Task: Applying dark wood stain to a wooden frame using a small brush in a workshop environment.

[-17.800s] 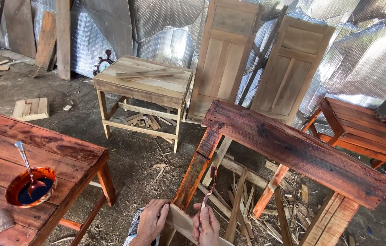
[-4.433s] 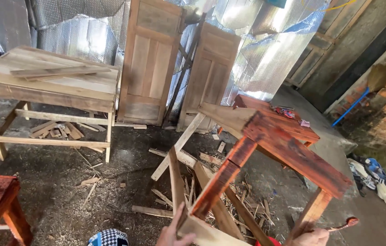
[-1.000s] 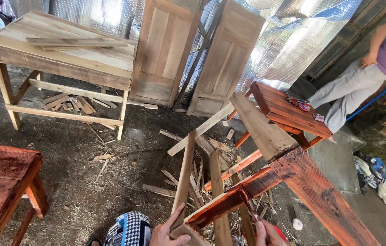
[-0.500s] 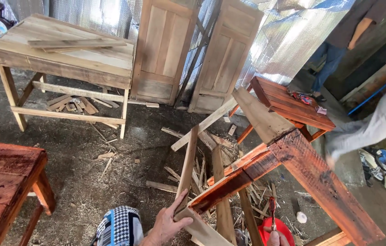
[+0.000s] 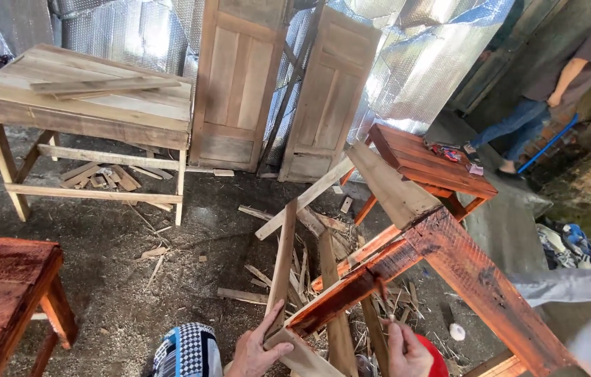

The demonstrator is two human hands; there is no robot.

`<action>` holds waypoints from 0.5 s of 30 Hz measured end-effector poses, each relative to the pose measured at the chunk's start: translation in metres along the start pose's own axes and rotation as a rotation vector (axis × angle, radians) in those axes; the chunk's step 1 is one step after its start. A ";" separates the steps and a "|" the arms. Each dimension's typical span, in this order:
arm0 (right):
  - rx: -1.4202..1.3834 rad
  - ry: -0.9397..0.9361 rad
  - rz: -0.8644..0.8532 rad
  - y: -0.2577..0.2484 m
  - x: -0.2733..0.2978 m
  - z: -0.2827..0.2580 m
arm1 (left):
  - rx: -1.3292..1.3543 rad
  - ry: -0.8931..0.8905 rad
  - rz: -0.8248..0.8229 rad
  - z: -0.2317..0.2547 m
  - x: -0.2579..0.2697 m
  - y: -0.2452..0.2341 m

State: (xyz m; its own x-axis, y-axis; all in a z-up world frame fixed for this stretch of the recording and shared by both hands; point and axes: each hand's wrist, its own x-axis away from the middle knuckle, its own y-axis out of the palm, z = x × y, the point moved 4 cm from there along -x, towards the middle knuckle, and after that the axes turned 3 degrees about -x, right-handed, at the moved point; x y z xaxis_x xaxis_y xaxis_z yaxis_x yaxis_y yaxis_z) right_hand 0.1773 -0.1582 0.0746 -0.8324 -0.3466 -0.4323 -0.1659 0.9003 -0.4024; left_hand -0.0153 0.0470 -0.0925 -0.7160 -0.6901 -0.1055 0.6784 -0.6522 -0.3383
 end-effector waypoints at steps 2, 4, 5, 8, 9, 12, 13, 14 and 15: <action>-0.001 -0.018 -0.059 0.011 -0.005 0.013 | -0.017 0.042 0.002 0.004 0.002 -0.003; -0.070 -0.046 0.037 0.015 -0.003 0.011 | 0.101 -0.056 0.012 0.013 0.008 -0.011; -0.071 -0.053 0.030 0.015 -0.007 0.011 | 0.105 -0.057 0.020 0.014 0.006 -0.013; -0.365 0.004 -0.042 0.014 -0.009 0.022 | 0.087 -0.078 0.022 0.016 0.010 -0.009; -0.313 0.002 -0.033 0.016 -0.009 0.029 | 0.153 -0.054 0.054 0.016 0.010 -0.010; -0.204 -0.065 -0.012 0.009 -0.021 0.073 | 0.117 0.073 0.119 -0.005 0.005 0.011; -0.153 -0.135 0.002 0.006 -0.028 0.091 | 0.011 0.181 0.154 -0.016 0.003 0.020; -0.145 -0.130 0.001 0.005 -0.033 0.108 | 0.016 0.175 0.148 -0.040 -0.007 0.030; -0.195 -0.108 -0.062 0.005 -0.039 0.125 | 0.464 0.357 -0.139 -0.056 -0.015 0.047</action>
State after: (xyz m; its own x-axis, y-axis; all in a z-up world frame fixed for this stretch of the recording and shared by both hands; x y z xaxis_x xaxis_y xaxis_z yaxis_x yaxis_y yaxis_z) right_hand 0.2749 -0.1731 -0.0118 -0.7579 -0.4192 -0.4998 -0.3223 0.9068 -0.2718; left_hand 0.0183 0.0442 -0.1594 -0.7599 -0.4927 -0.4240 0.5177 -0.8532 0.0636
